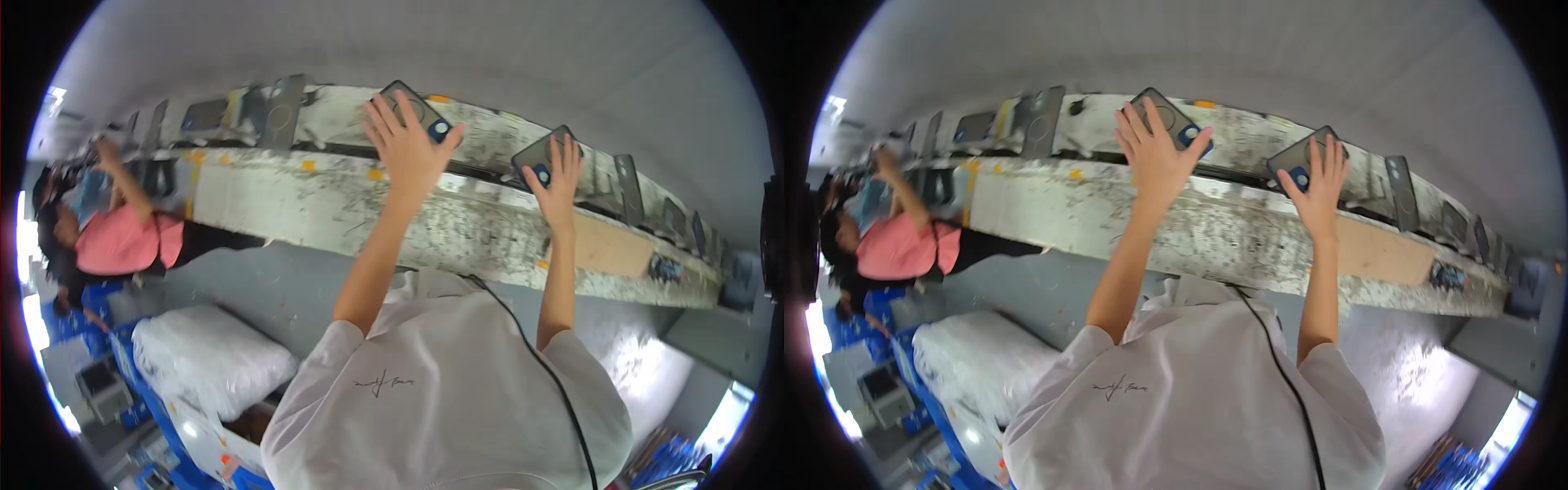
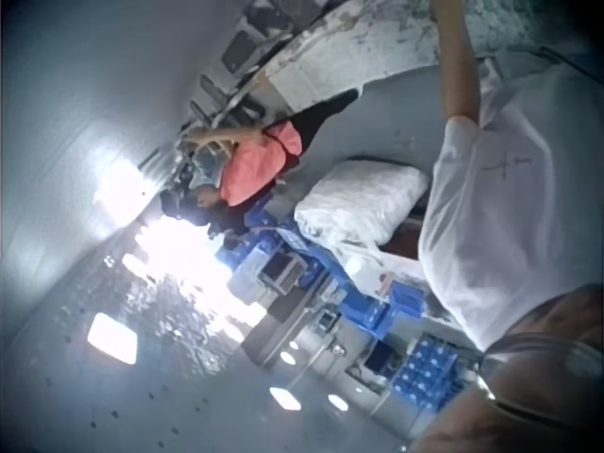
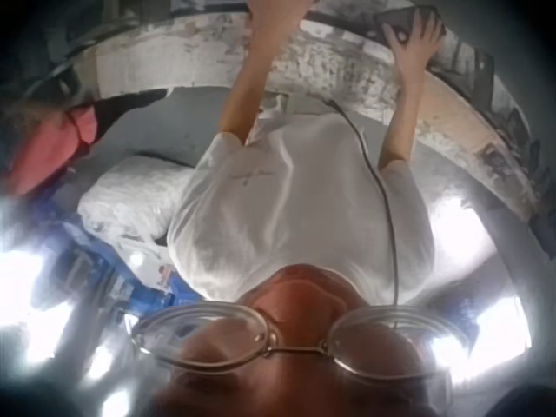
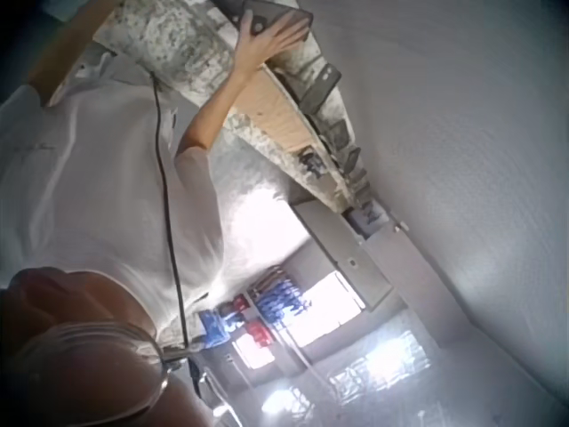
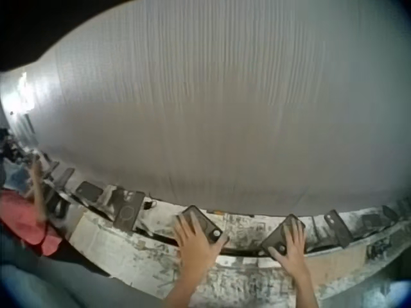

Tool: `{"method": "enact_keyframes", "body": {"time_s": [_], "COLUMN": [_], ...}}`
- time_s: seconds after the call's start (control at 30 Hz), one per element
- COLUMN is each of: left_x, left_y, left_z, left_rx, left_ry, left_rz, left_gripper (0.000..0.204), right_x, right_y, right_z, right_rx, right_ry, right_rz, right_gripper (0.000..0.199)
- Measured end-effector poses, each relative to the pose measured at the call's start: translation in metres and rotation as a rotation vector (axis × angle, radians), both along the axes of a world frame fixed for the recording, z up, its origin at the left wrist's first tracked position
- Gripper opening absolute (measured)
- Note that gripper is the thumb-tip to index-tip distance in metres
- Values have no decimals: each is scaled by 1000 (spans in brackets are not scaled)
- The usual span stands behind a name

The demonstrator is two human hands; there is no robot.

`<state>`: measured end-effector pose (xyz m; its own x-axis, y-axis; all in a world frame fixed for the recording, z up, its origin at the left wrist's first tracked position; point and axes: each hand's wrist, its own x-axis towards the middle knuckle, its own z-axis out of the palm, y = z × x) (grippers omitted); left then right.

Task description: The person presses and adjusts phone cases by hand as they pass along a conveyor track.

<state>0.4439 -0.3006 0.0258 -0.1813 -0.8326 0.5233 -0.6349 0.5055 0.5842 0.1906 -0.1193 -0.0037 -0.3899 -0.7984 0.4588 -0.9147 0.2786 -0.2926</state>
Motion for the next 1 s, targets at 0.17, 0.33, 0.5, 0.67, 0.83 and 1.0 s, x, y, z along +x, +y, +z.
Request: {"method": "enact_keyframes", "body": {"time_s": [0.17, 0.33, 0.5, 0.67, 0.83, 1.0], "left_x": [-60, -107, -75, 0, 52, 21], "left_y": [10, 49, 118, 164, 112, -6], "left_z": [-20, -21, -29, -70, -10, 36], "left_rx": [142, 121, 239, 652, 652, -105], "left_ry": [-267, -171, 25, 76, 271, 36], "left_rz": [-259, -402, -753, -955, -759, -444], "left_gripper": [131, 126, 100, 51, 20, 31], "right_x": [-51, -21, 52, 89, 51, -8], "right_y": [60, 63, -2, -89, -86, -25], "right_z": [3, 48, 90, 66, 9, 4], "right_rx": [7, -137, -240, -96, 118, 143], "right_ry": [-33, -214, -370, -207, -162, -97], "right_rz": [-78, -32, 406, 487, 215, 111], "right_gripper": [91, 90, 66, 64, 65, 67]}}
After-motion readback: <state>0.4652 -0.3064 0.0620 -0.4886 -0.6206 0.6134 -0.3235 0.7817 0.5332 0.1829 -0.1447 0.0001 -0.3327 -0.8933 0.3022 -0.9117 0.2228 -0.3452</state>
